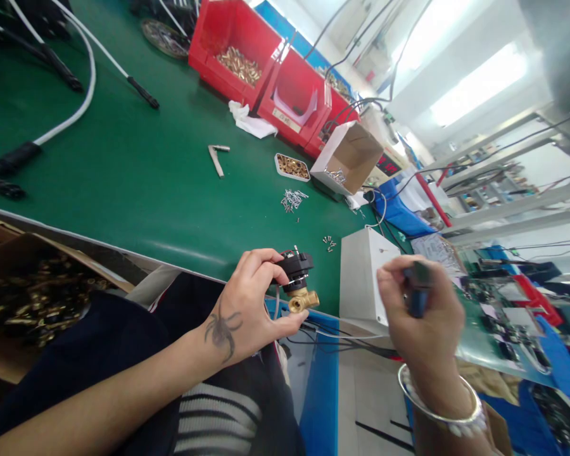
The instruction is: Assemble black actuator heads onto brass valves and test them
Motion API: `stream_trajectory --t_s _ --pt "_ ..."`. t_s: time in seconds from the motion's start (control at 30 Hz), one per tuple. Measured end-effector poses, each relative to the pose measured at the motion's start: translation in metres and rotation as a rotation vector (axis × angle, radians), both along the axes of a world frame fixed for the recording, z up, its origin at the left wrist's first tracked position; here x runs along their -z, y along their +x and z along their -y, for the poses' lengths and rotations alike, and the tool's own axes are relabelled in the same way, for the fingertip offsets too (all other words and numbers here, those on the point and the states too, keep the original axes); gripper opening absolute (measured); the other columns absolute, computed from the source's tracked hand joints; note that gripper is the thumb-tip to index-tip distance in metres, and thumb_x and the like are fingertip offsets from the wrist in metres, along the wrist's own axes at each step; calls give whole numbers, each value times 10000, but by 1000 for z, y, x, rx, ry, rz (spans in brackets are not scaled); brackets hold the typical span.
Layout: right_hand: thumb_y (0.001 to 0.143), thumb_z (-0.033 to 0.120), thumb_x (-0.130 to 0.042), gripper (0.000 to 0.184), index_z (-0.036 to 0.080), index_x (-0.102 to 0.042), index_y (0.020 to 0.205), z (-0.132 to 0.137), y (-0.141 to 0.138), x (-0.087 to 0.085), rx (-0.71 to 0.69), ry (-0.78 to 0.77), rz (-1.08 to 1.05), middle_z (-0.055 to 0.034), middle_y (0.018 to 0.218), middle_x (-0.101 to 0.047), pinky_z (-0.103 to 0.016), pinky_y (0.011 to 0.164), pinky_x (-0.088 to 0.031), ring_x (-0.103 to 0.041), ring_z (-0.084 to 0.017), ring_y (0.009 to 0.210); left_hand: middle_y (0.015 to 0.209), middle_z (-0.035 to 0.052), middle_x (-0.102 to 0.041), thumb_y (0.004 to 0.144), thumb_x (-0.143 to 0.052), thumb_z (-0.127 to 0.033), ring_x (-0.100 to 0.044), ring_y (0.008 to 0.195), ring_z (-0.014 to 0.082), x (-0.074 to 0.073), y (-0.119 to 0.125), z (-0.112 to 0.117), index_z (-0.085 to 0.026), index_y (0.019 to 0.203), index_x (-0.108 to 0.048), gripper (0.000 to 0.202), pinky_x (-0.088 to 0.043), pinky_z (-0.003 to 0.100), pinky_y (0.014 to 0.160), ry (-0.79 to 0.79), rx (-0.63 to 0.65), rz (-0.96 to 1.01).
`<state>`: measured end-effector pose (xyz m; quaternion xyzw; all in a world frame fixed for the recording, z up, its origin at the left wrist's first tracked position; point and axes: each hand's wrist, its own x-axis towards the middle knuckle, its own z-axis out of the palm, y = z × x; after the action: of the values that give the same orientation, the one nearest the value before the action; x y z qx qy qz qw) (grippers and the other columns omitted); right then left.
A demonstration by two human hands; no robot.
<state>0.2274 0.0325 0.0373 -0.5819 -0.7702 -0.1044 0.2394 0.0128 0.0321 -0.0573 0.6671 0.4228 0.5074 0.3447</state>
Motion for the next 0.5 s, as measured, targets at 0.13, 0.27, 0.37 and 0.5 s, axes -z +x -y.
stream_trajectory --t_s 0.13,0.27,0.37,0.5 --pt "811 66 -528 199 240 -567 899 -2 -3 3 -108 -256 145 5 756 -576 -265 549 -390 -538 -159 607 1151 123 -595 697 -806 -220 -609 1109 283 0 -1 0 -198 909 -567 319 -572 487 935 9 -7 -4" --pt "811 63 -525 235 226 -613 956 -4 -3 -5 -147 -314 239 -19 795 -601 -279 583 -421 -573 -176 661 1151 123 -593 697 -800 -214 -611 1105 282 0 -1 1 -196 904 -563 315 -572 487 932 -2 -15 -10" --pt "872 142 -590 139 239 -583 971 -3 -2 -11 -3 51 4 -10 860 -623 -275 626 -446 -573 -157 670 1154 135 -597 690 -807 -216 -610 1112 288 1 0 0 -182 897 -574 313 -570 480 941 16 -4 -4" --pt "789 44 -527 239 233 -593 920 -4 -3 -4 -150 -276 214 -1 765 -605 -271 565 -408 -560 -161 622 1151 147 -597 693 -806 -219 -607 1115 296 1 0 0 -168 910 -583 315 -569 480 939 37 -16 -17"
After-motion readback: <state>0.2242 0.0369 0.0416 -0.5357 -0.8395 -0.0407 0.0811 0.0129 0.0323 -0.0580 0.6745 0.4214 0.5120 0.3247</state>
